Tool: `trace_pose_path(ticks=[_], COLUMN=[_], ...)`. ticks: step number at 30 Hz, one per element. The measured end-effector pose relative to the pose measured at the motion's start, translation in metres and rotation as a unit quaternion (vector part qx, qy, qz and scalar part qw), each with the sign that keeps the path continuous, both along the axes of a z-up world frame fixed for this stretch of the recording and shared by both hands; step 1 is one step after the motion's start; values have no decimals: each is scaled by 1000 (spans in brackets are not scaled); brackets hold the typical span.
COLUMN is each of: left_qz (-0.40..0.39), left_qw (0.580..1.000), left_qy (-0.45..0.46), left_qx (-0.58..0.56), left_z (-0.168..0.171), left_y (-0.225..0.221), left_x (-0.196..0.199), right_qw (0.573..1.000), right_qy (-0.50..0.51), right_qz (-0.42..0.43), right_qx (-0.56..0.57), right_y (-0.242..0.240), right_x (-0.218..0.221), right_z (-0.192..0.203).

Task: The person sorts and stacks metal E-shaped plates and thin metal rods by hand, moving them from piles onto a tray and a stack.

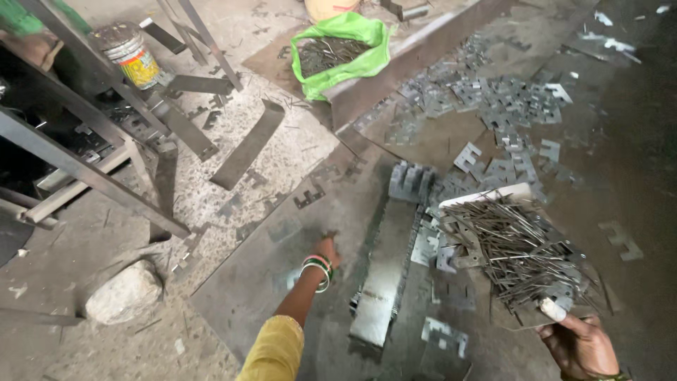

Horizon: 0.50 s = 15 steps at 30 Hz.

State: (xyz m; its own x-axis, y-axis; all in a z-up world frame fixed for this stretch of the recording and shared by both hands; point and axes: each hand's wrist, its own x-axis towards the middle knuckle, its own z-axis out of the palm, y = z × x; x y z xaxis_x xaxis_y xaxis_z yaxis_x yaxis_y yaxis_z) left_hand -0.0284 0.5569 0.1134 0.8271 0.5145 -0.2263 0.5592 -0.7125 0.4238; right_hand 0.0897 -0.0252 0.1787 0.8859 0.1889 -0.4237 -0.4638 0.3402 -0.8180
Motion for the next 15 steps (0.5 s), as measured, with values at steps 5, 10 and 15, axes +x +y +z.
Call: trace_pose_path(ticks=[5,10,15], left_qz=[-45,-33,11], left_qw=[937,947,968], left_qy=[345,320,250], left_qx=[11,-8,14], left_z=[-18,-51,-76], left_y=[29,47,49], left_x=[-2,8,15], right_qw=[995,979,956], right_qy=[-59,-115,-112], right_qz=[67,120,142], right_qx=[34,116,231], right_y=[152,357,590], right_x=[95,198,332], right_z=[43,107,187])
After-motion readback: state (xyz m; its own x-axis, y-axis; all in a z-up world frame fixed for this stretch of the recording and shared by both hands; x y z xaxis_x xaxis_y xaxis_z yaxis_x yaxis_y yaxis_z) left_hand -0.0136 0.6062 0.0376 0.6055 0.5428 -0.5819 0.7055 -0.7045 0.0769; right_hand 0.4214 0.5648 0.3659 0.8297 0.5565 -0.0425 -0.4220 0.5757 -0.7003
